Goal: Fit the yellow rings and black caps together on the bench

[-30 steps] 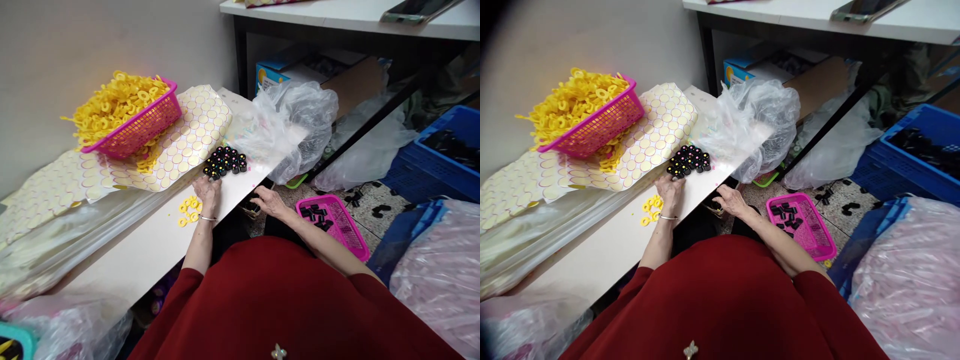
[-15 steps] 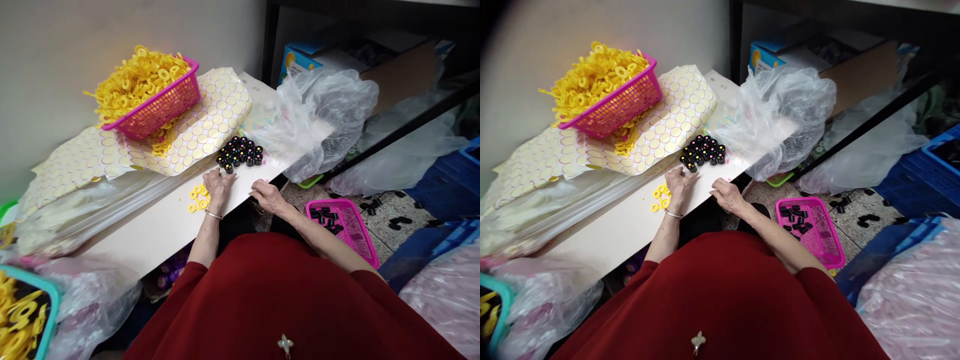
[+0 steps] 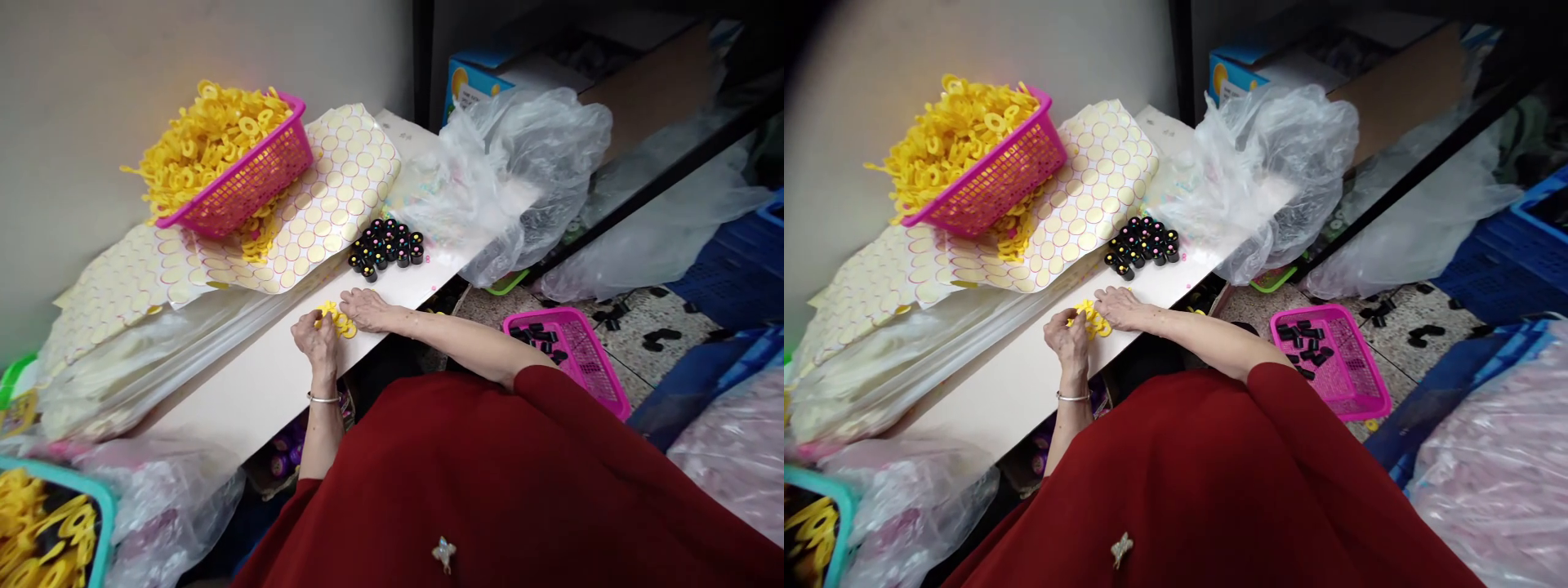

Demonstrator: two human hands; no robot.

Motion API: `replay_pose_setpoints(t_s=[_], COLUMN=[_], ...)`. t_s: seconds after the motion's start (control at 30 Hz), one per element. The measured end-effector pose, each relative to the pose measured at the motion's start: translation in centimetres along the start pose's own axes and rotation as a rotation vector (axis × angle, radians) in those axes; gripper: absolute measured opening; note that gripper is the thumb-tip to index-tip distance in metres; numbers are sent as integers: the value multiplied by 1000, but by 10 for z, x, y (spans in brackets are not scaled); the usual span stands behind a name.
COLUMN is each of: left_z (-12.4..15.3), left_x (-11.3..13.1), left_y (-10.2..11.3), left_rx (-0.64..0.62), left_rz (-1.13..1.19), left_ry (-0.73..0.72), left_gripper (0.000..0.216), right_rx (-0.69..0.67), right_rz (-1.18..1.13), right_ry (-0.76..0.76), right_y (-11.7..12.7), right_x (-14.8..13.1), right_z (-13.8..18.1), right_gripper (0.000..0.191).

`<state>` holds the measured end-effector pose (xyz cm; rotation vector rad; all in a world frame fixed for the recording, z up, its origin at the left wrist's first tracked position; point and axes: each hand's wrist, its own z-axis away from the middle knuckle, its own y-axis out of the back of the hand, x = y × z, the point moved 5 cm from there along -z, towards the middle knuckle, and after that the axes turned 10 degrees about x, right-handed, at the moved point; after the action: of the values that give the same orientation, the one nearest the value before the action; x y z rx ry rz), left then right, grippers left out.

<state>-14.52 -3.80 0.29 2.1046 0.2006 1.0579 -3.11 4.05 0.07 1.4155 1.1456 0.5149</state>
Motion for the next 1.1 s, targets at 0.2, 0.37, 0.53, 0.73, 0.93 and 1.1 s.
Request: replay_pose_setpoints(t_s=[0.2,0.37,0.53,0.73,0.93,1.1], left_z=[-1,8,21,30,42,23], left_x=[22,47,77,95,105,90], left_y=[-12,-20,-37,-48,-57,-61], left_rx=[-30,-138,-479,-659,-771,-356], left_rz=[18,232,683,799,795,617], left_ry=[-80,-30,278,438,374,252], left_gripper=[14,20,32,21,25,24], right_rx=[-2,173,445,530,506,553], right_rz=[-29,-78,-60,-165,-353,-684], right_ry=[-132,-225,-151,-107,-192,-451], right_y=[-1,10,26,43,51,54], right_x=[11,28,38,45,47,61], right_z=[12,39,69,95,103,118], right_gripper=[19,18,21,11,11,16])
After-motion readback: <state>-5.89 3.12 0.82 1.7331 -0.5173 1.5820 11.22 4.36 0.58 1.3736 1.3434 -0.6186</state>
